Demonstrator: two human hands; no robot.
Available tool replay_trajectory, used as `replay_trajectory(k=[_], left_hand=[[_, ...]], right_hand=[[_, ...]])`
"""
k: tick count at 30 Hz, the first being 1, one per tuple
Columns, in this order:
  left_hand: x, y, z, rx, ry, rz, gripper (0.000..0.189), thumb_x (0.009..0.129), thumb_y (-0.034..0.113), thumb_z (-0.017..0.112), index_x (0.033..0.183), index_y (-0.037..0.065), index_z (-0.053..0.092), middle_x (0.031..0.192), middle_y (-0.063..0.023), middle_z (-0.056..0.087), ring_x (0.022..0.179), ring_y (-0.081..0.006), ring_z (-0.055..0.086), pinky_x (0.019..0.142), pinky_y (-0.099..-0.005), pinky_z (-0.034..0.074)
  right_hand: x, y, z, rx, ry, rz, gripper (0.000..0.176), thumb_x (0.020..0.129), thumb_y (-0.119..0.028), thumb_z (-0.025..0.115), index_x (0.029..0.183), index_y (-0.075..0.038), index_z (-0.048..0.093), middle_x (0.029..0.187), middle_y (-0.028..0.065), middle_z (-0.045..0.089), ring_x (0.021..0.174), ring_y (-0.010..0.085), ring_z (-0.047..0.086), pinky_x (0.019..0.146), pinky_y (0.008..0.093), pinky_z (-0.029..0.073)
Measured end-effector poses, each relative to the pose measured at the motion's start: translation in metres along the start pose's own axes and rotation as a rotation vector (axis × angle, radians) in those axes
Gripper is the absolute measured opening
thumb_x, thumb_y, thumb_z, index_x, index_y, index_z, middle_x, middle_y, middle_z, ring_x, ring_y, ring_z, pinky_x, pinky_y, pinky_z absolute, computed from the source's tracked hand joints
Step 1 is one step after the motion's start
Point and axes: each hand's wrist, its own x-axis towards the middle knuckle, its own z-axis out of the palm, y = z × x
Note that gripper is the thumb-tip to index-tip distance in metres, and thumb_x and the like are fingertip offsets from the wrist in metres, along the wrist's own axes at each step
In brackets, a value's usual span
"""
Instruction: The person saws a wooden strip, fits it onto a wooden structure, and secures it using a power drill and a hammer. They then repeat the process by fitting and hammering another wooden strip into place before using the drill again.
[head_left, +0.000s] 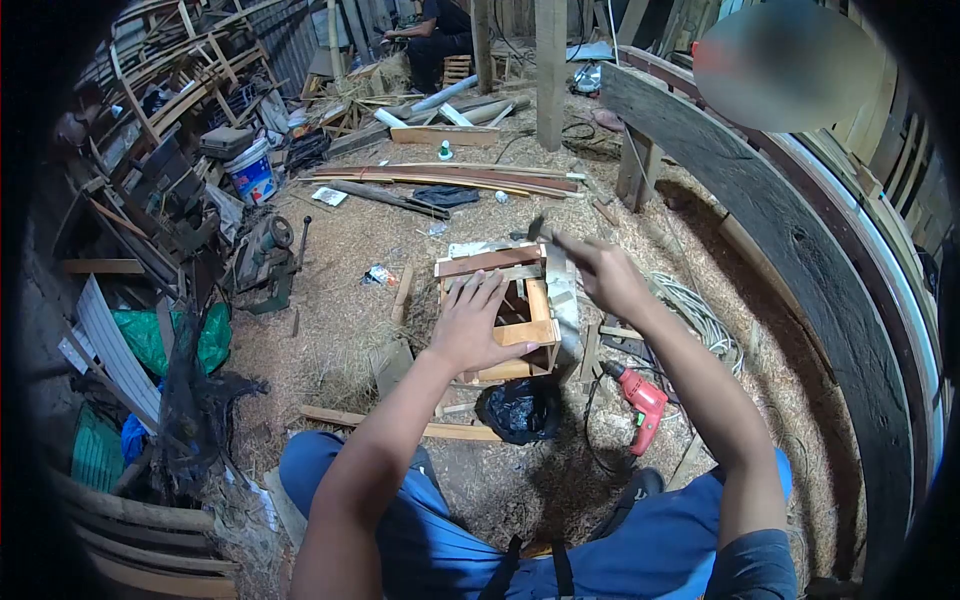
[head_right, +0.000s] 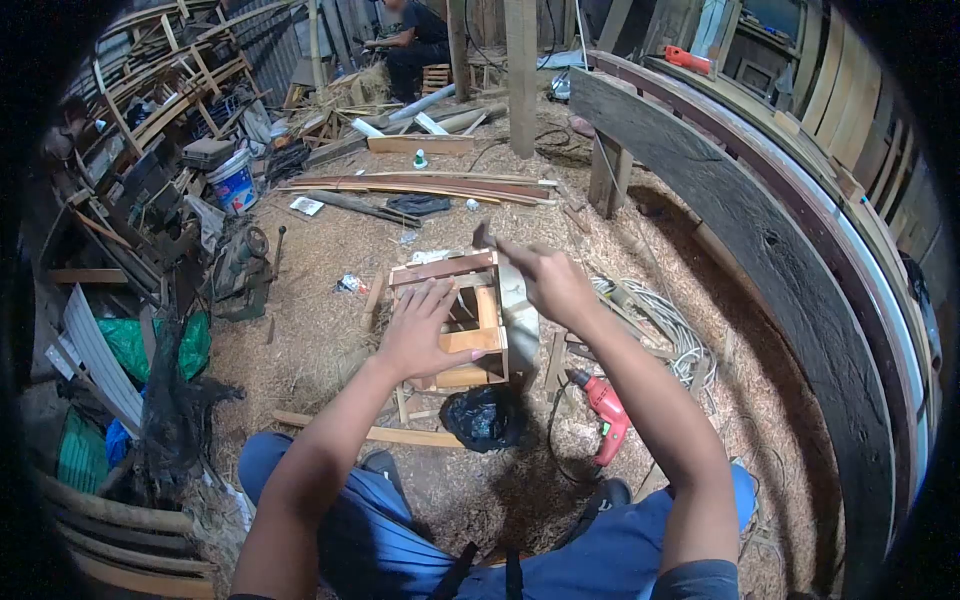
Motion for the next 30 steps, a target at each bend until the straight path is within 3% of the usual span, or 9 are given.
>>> replay_trajectory(k=[4,6,10,12,15,18,20,23,30], left_hand=[[-0.001,0.001,-0.003,0.009,-0.018,-0.015,0.117,0.077,0.08,0.064,0.157,0.001,0.034,0.161,-0.0182,0.035,0.152,-0.0362,0.029,0.127,-0.0518,0.017],[-0.001,0.003,-0.002,0.011,-0.027,-0.019,0.117,0.077,0.08,0.064,0.157,0.001,0.034,0.162,-0.0178,0.034,0.152,-0.0361,0.028,0.127,-0.0517,0.017],[0.0,0.003,-0.005,0.007,-0.035,-0.032,0.117,0.077,0.081,0.064,0.158,0.002,0.033,0.162,-0.0173,0.034,0.152,-0.0364,0.027,0.127,-0.0511,0.016],[-0.002,0.004,-0.005,0.003,-0.045,-0.034,0.117,0.078,0.081,0.064,0.158,0.002,0.032,0.162,-0.0174,0.034,0.152,-0.0365,0.027,0.127,-0.0509,0.016],[-0.002,0.002,-0.003,0.014,-0.03,-0.024,0.117,0.077,0.081,0.064,0.158,0.002,0.032,0.162,-0.0177,0.034,0.152,-0.0365,0.027,0.127,-0.0508,0.016],[-0.002,0.002,-0.002,-0.001,-0.033,-0.026,0.117,0.077,0.081,0.064,0.158,0.002,0.032,0.161,-0.018,0.035,0.152,-0.037,0.028,0.127,-0.051,0.017],[-0.001,0.002,-0.004,0.004,-0.041,-0.017,0.118,0.077,0.081,0.064,0.158,0.002,0.031,0.161,-0.0184,0.035,0.152,-0.0375,0.029,0.127,-0.0512,0.017],[-0.001,0.004,-0.007,0.025,-0.066,-0.038,0.119,0.077,0.082,0.063,0.159,0.002,0.031,0.16,-0.0188,0.036,0.152,-0.0378,0.029,0.127,-0.0514,0.017],[-0.002,0.001,-0.001,0.011,-0.026,-0.017,0.117,0.078,0.082,0.062,0.158,0.002,0.033,0.159,-0.0192,0.038,0.151,-0.0377,0.029,0.127,-0.0519,0.018]], right_hand=[[0.001,0.003,0.003,0.226,0.291,-0.101,0.06,0.09,-0.004,0.057,0.146,-0.026,0.057,0.103,0.0201,0.069,0.094,0.0404,0.07,0.083,0.0481,0.057],[-0.007,0.005,0.014,-0.133,-0.124,0.022,0.068,0.087,-0.002,0.057,0.149,-0.029,0.053,0.105,0.0195,0.069,0.095,0.0397,0.07,0.082,0.0492,0.058],[-0.003,-0.008,-0.001,-0.189,-0.247,0.008,0.07,0.086,-0.001,0.055,0.149,-0.032,0.053,0.112,0.0205,0.069,0.099,0.0402,0.07,0.084,0.0514,0.058],[-0.001,-0.009,-0.003,-0.094,-0.194,0.055,0.066,0.087,0.0,0.057,0.147,-0.027,0.056,0.11,0.0218,0.069,0.097,0.0408,0.069,0.085,0.0499,0.057],[0.009,-0.008,-0.009,0.234,0.267,-0.115,0.061,0.089,0.003,0.06,0.146,-0.019,0.057,0.104,0.0233,0.069,0.095,0.0418,0.068,0.084,0.0485,0.055],[0.002,-0.002,0.002,0.211,0.344,-0.118,0.059,0.092,0.0,0.058,0.146,-0.021,0.056,0.103,0.0228,0.069,0.096,0.0424,0.068,0.086,0.0489,0.055],[-0.013,0.008,0.014,-0.158,-0.159,0.008,0.065,0.089,-0.001,0.053,0.148,-0.028,0.053,0.107,0.022,0.069,0.097,0.0424,0.069,0.086,0.0508,0.056],[-0.008,0.005,0.008,-0.084,-0.168,0.074,0.066,0.086,0.001,0.053,0.146,-0.026,0.056,0.107,0.0221,0.069,0.097,0.0429,0.069,0.085,0.0515,0.056],[0.002,-0.001,-0.005,0.23,0.364,-0.119,0.054,0.093,-0.003,0.06,0.144,-0.021,0.06,0.101,0.0218,0.068,0.088,0.0412,0.069,0.077,0.0475,0.054]])
